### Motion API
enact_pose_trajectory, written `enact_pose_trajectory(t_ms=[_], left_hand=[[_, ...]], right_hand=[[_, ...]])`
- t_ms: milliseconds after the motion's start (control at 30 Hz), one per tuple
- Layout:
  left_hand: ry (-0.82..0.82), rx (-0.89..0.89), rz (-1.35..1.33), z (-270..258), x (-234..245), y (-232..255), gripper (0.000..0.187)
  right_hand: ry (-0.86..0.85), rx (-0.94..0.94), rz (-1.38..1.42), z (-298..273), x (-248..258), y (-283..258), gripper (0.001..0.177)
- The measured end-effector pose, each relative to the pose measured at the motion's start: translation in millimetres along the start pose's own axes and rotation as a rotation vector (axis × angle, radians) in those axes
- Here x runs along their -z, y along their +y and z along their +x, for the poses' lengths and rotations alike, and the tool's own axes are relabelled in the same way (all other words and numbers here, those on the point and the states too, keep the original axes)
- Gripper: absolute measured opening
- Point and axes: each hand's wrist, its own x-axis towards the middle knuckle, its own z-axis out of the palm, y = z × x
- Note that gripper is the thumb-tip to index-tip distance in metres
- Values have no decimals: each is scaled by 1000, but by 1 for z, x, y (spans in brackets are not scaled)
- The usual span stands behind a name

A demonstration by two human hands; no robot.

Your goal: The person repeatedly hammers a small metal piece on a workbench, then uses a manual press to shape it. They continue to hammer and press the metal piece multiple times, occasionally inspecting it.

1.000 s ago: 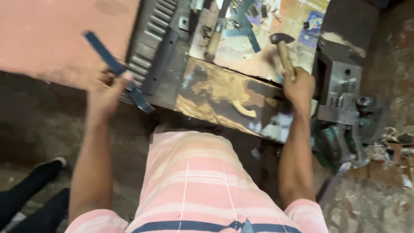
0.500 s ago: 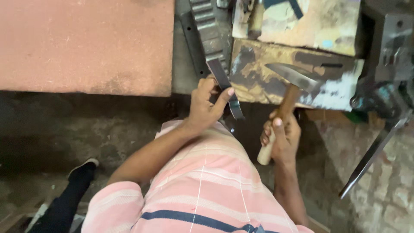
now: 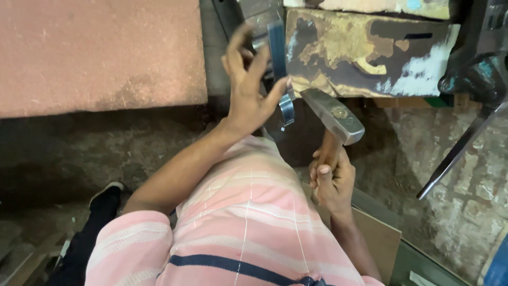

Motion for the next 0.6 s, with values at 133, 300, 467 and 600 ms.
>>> enact_pose_trajectory(t_ms=[133, 300, 467, 600], left_hand=[[-70, 171, -115, 1, -13, -23, 75], [-135, 151, -218, -4, -27, -43, 68], [-137, 147, -237, -8, -26, -49, 66], [-142, 62, -249, -5, -26, -48, 65]], right_hand=[[8, -53, -89, 1, -3, 0, 55], [26, -38, -171, -1, -9, -1, 58], [36, 113, -147, 0, -13, -3, 52], [57, -72, -269, -1, -15, -3, 49]])
